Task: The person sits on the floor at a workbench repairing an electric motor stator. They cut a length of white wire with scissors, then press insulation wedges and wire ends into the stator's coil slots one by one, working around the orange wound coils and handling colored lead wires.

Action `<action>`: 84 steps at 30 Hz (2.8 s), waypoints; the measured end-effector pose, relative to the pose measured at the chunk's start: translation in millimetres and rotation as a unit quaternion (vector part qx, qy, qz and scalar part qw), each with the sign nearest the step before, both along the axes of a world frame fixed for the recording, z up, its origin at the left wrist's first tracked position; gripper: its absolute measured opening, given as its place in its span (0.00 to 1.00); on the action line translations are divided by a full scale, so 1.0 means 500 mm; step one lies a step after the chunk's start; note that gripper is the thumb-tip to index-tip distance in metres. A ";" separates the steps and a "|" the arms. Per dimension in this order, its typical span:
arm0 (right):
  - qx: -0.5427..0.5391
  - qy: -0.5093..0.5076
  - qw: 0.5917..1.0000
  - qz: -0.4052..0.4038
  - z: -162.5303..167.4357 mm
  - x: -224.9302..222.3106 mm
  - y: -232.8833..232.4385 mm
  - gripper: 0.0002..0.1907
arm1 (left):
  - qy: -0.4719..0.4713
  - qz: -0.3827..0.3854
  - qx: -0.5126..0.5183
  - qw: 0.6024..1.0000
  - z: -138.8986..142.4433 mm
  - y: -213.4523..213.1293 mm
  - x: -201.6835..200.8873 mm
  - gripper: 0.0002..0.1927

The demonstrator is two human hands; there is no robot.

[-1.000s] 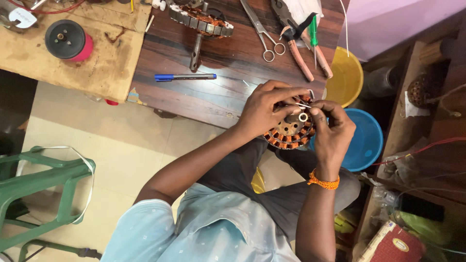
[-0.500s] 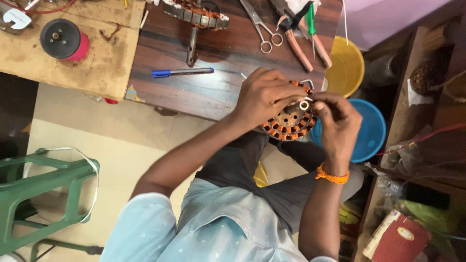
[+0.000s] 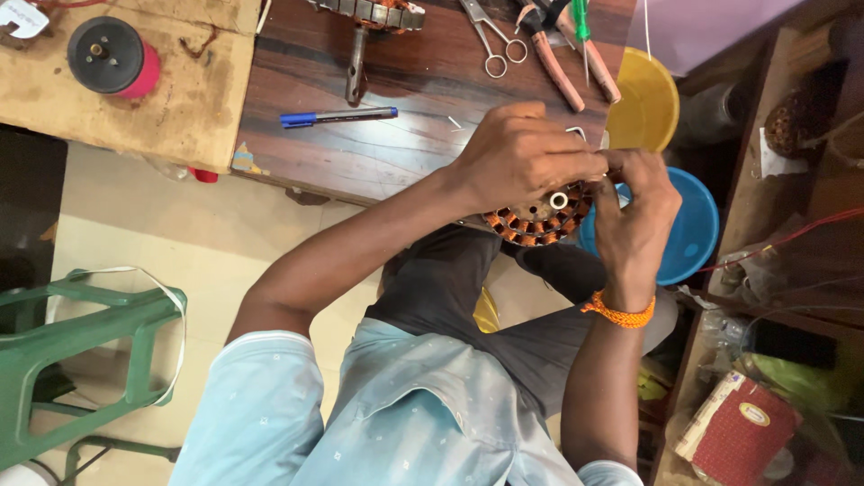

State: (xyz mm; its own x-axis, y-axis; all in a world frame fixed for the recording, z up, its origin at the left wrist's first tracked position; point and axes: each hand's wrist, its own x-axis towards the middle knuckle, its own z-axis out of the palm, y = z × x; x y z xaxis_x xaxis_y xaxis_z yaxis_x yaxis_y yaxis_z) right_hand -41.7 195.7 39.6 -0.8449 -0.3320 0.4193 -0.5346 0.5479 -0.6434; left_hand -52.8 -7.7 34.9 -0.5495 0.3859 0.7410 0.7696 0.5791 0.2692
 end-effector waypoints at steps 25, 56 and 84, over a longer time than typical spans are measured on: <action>0.063 0.029 0.996 -0.052 -0.027 0.003 -0.029 0.17 | 0.023 0.017 0.046 0.999 -0.029 -0.006 -0.014 0.09; 0.131 0.045 0.990 0.016 0.001 -0.012 -0.002 0.06 | -0.036 -0.020 0.129 0.991 -0.021 0.015 -0.043 0.07; -0.133 -0.112 0.970 -0.172 -0.017 0.027 0.058 0.15 | -0.243 0.016 0.342 0.907 -0.030 -0.031 0.038 0.23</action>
